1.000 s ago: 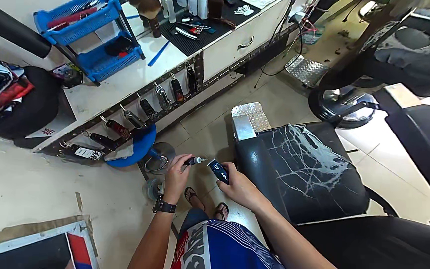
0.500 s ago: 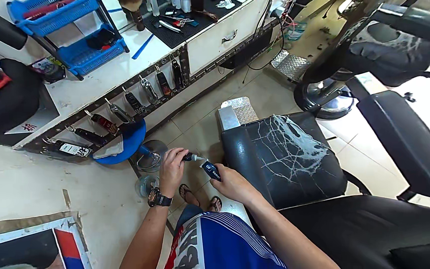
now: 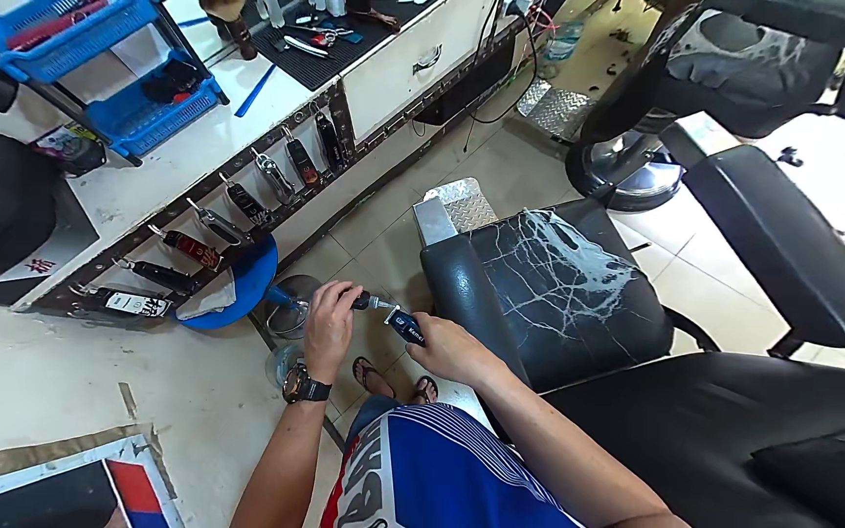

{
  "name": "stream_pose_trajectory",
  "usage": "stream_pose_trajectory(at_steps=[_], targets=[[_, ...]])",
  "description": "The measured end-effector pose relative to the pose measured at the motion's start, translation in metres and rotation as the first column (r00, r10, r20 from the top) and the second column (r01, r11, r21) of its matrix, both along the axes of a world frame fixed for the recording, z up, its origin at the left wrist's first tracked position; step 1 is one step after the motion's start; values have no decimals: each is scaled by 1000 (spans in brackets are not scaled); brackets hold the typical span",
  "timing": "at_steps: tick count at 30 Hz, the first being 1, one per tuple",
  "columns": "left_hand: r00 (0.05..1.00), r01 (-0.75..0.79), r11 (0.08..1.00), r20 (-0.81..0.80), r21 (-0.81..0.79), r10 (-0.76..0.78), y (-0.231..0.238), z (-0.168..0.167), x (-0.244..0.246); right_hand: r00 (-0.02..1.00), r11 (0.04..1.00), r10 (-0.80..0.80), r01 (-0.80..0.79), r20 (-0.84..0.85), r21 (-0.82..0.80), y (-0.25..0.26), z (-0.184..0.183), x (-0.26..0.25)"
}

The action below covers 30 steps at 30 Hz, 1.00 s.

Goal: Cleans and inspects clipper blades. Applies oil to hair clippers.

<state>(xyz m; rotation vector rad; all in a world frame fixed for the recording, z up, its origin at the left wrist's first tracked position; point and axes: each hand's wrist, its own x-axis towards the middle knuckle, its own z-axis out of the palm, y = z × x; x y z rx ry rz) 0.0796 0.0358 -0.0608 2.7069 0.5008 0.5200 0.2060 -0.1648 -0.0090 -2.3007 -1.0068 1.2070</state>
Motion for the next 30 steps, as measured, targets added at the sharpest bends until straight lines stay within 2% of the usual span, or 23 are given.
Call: stream_pose_trajectory(at_steps=[30], targets=[[1000, 4, 997, 3, 78, -4, 0, 3, -6, 1000, 1000, -7, 7, 1, -21, 6, 1, -9]])
